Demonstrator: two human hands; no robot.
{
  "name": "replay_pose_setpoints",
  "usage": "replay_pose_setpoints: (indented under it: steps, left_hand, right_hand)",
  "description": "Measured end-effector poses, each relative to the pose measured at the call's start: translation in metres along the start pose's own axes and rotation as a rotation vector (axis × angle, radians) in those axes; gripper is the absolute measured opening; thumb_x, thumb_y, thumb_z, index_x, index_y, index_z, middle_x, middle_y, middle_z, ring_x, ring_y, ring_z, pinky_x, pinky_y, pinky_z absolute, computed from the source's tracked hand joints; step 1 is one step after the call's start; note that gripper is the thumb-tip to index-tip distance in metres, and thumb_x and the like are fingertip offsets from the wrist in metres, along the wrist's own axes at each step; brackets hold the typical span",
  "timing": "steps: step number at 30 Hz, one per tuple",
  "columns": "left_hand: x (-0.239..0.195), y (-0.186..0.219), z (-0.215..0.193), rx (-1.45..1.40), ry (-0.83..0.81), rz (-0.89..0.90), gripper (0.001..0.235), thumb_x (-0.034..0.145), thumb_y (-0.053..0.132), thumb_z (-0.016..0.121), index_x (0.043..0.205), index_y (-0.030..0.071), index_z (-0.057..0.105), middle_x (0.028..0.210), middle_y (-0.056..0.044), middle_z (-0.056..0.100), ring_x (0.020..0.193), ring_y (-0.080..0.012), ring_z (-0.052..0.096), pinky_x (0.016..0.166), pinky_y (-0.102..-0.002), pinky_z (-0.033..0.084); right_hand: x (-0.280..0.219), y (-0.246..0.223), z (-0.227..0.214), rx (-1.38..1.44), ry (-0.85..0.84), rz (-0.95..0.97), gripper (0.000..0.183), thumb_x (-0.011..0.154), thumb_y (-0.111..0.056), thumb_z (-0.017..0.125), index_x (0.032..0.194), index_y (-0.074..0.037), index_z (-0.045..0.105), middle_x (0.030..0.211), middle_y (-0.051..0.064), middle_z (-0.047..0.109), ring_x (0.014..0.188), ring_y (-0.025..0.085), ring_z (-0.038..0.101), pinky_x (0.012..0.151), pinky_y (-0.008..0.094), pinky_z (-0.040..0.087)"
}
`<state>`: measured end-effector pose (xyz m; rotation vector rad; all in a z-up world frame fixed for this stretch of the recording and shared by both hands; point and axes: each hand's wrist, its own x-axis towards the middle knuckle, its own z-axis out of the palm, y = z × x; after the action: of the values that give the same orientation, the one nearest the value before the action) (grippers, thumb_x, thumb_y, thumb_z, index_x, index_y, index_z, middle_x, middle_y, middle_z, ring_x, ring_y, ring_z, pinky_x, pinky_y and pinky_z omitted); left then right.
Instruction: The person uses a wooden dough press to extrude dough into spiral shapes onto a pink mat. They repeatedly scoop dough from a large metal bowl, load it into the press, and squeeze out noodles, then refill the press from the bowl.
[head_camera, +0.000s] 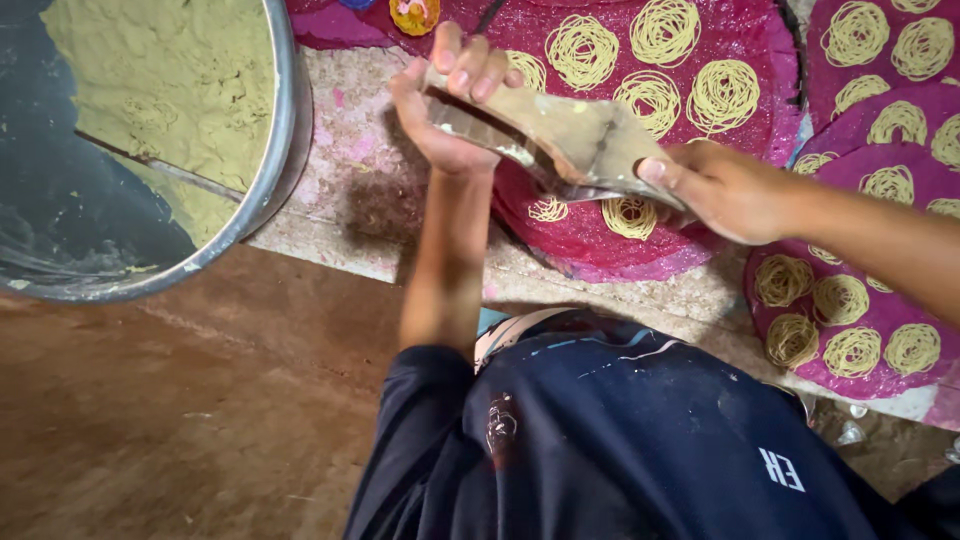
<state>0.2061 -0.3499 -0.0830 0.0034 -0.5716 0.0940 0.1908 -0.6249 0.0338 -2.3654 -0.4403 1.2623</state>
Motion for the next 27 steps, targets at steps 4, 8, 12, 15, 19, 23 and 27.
replay_pose_setpoints:
  steps: [4,8,12,15,19,23,27]
  left_hand:
    - [-0.010,0.005,0.016,0.062,0.027,0.001,0.024,0.106,0.036,0.044,0.102,0.015,0.053,0.090,0.002,0.061,0.092,-0.0152,0.065,0.100,-0.042,0.057]
    - [-0.006,-0.022,0.019,-0.050,0.013,0.038,0.023,0.102,0.035,0.046,0.102,0.014,0.054,0.093,0.000,0.063,0.094,-0.0159,0.066,0.098,-0.044,0.057]
    - [0.015,-0.014,0.013,0.016,-0.057,0.022,0.024,0.105,0.036,0.045,0.103,0.014,0.055,0.092,0.001,0.063,0.092,-0.0146,0.065,0.098,-0.043,0.058]
    - [0.009,0.004,0.015,0.063,-0.015,-0.002,0.024,0.104,0.037,0.044,0.102,0.014,0.054,0.089,0.003,0.060,0.090,-0.0134,0.063,0.098,-0.041,0.057]
    - [-0.006,-0.011,0.016,-0.042,0.018,0.010,0.022,0.100,0.038,0.047,0.099,0.017,0.052,0.086,0.002,0.055,0.087,-0.0144,0.059,0.095,-0.043,0.056]
    - [0.008,-0.030,0.019,0.052,0.088,0.050,0.023,0.102,0.037,0.044,0.102,0.016,0.052,0.089,0.002,0.057,0.088,-0.0147,0.059,0.095,-0.042,0.056]
    - [0.023,-0.015,0.031,0.239,0.283,-0.032,0.028,0.094,0.041,0.047,0.099,0.014,0.052,0.089,0.000,0.058,0.088,-0.0146,0.060,0.088,-0.035,0.054]
  right_hand:
    - [-0.012,-0.005,0.005,0.015,-0.057,-0.052,0.076,0.097,-0.063,0.020,0.091,-0.004,0.068,0.069,0.013,0.066,0.060,0.027,0.067,0.061,0.045,0.059]
    - [-0.027,-0.007,-0.014,-0.054,-0.063,0.072,0.078,0.097,-0.069,0.021,0.090,-0.005,0.066,0.066,0.012,0.065,0.059,0.028,0.068,0.061,0.044,0.061]
    - [-0.018,-0.013,-0.017,-0.159,0.032,0.141,0.082,0.102,-0.067,0.022,0.091,-0.001,0.070,0.068,0.015,0.064,0.062,0.027,0.067,0.060,0.046,0.059]
    - [-0.011,-0.013,-0.002,0.044,0.019,-0.054,0.074,0.095,-0.063,0.020,0.098,-0.004,0.064,0.066,0.011,0.064,0.058,0.023,0.066,0.057,0.042,0.060]
    - [-0.020,-0.001,-0.002,0.060,-0.063,-0.003,0.078,0.098,-0.067,0.023,0.093,-0.004,0.067,0.065,0.011,0.065,0.054,0.024,0.062,0.055,0.043,0.058]
    - [-0.019,0.012,-0.023,-0.049,0.039,0.105,0.072,0.106,-0.061,0.028,0.103,-0.001,0.069,0.067,0.018,0.065,0.056,0.026,0.061,0.059,0.045,0.054]
    - [-0.004,0.025,-0.026,-0.042,0.122,0.008,0.064,0.108,-0.056,0.036,0.130,-0.004,0.068,0.072,0.020,0.063,0.064,0.027,0.058,0.063,0.044,0.052]
